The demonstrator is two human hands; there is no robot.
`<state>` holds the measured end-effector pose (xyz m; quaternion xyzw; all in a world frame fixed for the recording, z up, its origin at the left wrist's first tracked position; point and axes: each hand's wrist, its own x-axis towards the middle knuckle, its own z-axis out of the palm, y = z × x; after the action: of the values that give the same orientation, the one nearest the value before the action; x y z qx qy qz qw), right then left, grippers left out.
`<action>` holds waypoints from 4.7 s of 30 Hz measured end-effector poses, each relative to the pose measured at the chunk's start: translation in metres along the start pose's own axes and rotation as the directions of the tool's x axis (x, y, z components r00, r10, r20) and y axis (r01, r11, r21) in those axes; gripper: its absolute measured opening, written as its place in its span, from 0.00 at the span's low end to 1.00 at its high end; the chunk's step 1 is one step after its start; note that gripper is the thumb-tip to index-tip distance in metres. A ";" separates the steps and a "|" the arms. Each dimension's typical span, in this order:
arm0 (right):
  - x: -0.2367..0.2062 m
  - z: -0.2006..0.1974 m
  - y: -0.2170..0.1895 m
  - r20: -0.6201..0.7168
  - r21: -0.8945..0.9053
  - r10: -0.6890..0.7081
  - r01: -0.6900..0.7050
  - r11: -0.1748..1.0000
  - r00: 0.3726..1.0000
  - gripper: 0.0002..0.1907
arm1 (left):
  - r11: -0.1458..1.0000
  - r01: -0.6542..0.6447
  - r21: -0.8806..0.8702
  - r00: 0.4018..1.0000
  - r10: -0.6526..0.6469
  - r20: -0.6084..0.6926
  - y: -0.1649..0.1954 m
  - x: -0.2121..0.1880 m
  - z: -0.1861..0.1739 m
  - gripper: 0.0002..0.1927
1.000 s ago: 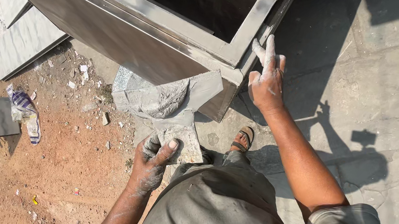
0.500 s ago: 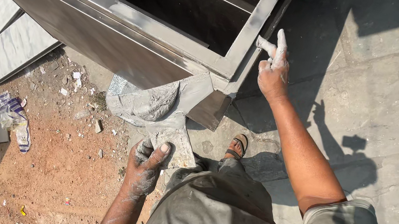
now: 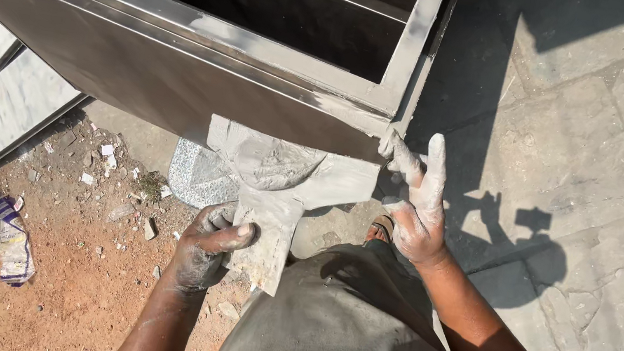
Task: The person applies a gray paste to the seams and corners of a stainless steel cabinet using a putty knife. They smooth the material along the edges and joints, working methodically across different sections of the unit.
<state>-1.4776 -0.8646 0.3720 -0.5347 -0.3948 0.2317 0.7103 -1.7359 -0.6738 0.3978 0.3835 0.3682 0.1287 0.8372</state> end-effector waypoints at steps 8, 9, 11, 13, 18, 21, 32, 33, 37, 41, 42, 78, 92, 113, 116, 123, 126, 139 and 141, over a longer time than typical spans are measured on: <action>-0.022 0.105 -0.032 0.124 0.093 -0.440 0.431 0.897 0.889 0.42 | 0.954 0.299 0.000 0.891 -0.280 0.357 0.048 -0.009 -0.059 0.32; -0.028 0.109 -0.031 0.098 0.051 -0.444 0.441 0.896 0.891 0.40 | 0.950 0.312 0.027 0.857 -0.294 0.422 0.052 -0.012 -0.067 0.32; -0.037 0.115 -0.028 0.051 -0.025 -0.454 0.456 0.890 0.889 0.37 | 0.929 0.357 0.095 0.862 -0.366 0.351 0.058 -0.011 -0.080 0.32; -0.042 0.118 -0.025 0.023 -0.091 -0.481 0.481 0.872 0.876 0.34 | 0.907 0.382 0.178 0.913 -0.400 0.076 0.059 -0.004 -0.091 0.29; -0.028 0.124 -0.025 0.081 -0.272 -0.576 0.574 0.773 0.814 0.26 | 0.966 0.251 0.058 0.826 -0.245 0.508 0.058 0.026 -0.116 0.30; 0.002 0.122 -0.027 0.273 -0.451 -0.600 0.651 0.611 0.752 0.21 | 0.981 0.193 -0.026 0.918 -0.171 0.359 0.069 0.034 -0.136 0.31; 0.078 0.101 0.004 0.304 -0.810 0.229 0.378 -0.449 0.925 0.34 | 0.947 0.246 0.208 0.967 -0.254 0.013 0.071 0.038 -0.112 0.31; 0.073 0.095 0.005 0.299 -0.798 0.231 0.375 -0.472 0.926 0.34 | 0.947 0.261 0.187 0.963 -0.269 0.019 0.068 0.039 -0.109 0.32; 0.051 0.072 0.011 0.250 -0.775 0.239 0.342 -0.531 0.938 0.34 | 0.940 0.265 0.213 0.961 -0.276 0.022 0.065 0.042 -0.108 0.31; 0.039 0.057 0.015 0.216 -0.797 0.167 0.273 -0.539 0.962 0.34 | 0.960 0.236 0.154 0.965 -0.250 0.078 0.065 0.044 -0.117 0.30; 0.035 0.053 0.011 0.194 -0.791 0.178 0.261 -0.553 0.965 0.35 | 0.963 0.228 0.145 0.965 -0.243 0.096 0.066 0.043 -0.121 0.30; -0.056 0.065 -0.096 -0.051 0.130 -0.206 0.211 0.969 0.977 0.46 | 0.907 0.348 0.237 0.683 -0.419 0.598 0.046 0.095 -0.036 0.31; 0.039 -0.106 -0.060 0.355 0.457 -0.192 0.010 0.889 0.915 0.46 | 0.999 0.023 0.030 0.988 -0.028 0.155 0.011 0.078 0.060 0.30; 0.036 -0.004 0.144 -0.006 0.442 0.746 -0.667 0.599 0.666 0.46 | 0.978 -0.060 0.199 0.966 0.107 -0.234 0.004 0.042 0.047 0.36; 0.038 0.005 0.138 -0.081 0.464 0.734 -0.627 0.627 0.674 0.45 | 0.985 -0.008 0.173 0.980 0.043 -0.196 -0.002 0.046 0.025 0.35; 0.017 -0.008 0.123 -0.395 0.415 0.695 -0.558 0.718 0.601 0.44 | 0.948 -0.183 0.260 0.980 0.153 0.130 -0.010 0.071 0.023 0.26; 0.019 -0.026 0.091 -0.440 0.289 0.541 -0.457 0.841 0.717 0.43 | 0.988 0.137 0.077 0.985 -0.144 0.092 0.008 0.073 0.052 0.32; 0.082 -0.104 -0.091 0.345 0.116 -0.456 0.445 0.888 0.820 0.40 | 0.915 0.401 0.052 0.816 -0.382 0.434 -0.016 0.098 0.118 0.32; 0.077 -0.137 -0.096 0.291 0.042 -0.484 0.495 0.868 0.825 0.40 | 0.908 0.325 0.264 0.836 -0.406 0.368 -0.025 0.134 0.137 0.32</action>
<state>-1.3316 -0.9166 0.4705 -0.3877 -0.6232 0.1113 0.6700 -1.5466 -0.6992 0.3696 0.4026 0.2590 -0.1547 0.8642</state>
